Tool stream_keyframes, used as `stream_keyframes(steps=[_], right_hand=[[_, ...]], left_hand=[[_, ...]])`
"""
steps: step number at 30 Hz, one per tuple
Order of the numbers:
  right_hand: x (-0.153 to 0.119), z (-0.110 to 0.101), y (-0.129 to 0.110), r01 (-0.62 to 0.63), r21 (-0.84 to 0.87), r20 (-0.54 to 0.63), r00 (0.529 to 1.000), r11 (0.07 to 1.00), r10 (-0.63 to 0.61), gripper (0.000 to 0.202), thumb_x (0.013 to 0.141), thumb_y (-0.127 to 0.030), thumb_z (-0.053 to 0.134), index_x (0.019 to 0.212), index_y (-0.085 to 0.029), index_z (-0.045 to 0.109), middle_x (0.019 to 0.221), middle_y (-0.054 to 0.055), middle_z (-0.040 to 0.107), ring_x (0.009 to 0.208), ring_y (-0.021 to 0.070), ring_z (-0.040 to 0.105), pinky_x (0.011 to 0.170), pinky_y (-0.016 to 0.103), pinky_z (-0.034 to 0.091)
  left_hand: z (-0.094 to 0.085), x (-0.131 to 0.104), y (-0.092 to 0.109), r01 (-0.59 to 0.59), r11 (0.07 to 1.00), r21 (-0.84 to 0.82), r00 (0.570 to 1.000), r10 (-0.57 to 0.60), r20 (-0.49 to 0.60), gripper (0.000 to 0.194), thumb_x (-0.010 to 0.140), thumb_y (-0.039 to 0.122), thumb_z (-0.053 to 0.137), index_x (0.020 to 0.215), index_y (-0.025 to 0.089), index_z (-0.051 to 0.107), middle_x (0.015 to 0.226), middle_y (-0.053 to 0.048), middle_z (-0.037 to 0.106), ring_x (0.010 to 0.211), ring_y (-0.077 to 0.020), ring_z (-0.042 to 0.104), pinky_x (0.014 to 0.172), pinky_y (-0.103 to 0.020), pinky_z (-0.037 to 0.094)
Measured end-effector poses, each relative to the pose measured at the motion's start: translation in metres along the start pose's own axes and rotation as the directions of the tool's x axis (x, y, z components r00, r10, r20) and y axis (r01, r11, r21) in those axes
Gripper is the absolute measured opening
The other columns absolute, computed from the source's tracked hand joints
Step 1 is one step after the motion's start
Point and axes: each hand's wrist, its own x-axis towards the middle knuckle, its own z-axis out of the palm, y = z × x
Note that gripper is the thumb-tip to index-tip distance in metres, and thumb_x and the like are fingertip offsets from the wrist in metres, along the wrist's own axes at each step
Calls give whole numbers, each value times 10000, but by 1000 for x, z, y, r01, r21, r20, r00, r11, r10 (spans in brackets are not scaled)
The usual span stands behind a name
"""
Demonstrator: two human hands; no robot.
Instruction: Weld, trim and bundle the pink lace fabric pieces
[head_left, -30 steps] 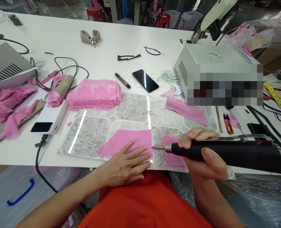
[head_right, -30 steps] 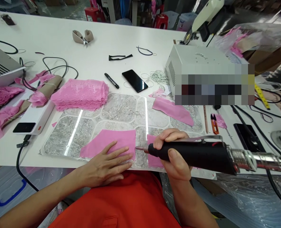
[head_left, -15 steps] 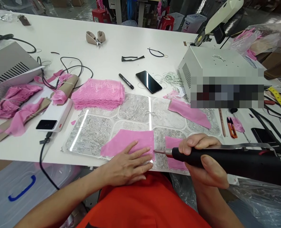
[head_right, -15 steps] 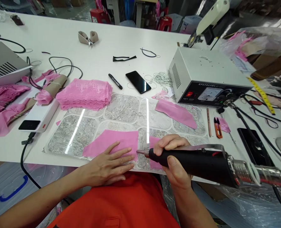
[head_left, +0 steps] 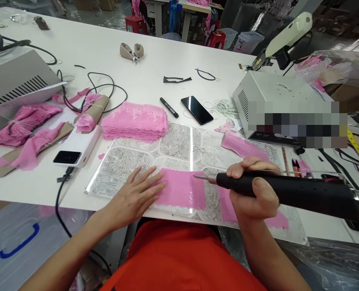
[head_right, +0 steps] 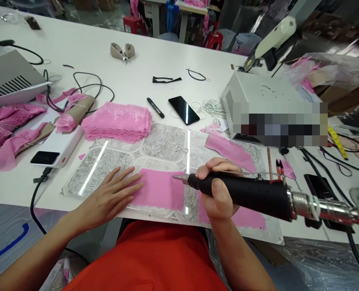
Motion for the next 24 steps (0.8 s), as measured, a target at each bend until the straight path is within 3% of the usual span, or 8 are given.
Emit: stream_keyframes(steps=[6, 24], right_hand=[[-1, 15, 12, 15, -38, 24, 1000, 999, -14, 105, 671, -215, 513, 759, -189, 564, 788, 6, 526, 532, 101, 510, 511, 298, 456], [1, 21, 16, 12, -46, 69, 998, 999, -9, 81, 678, -188, 520, 740, -182, 572, 771, 2, 532, 530, 111, 519, 514, 309, 456]], left_hand=[[5, -3, -5, 18, 1000, -15, 1000, -18, 14, 381, 940, 230, 422, 1314, 246, 494, 1438, -18, 423, 1399, -235, 239, 1152, -484, 124], [6, -6, -6, 10, 1000, 30, 1000, -10, 5, 346, 947, 288, 418, 1274, 248, 526, 1409, 4, 466, 1385, -240, 270, 1158, -502, 35]])
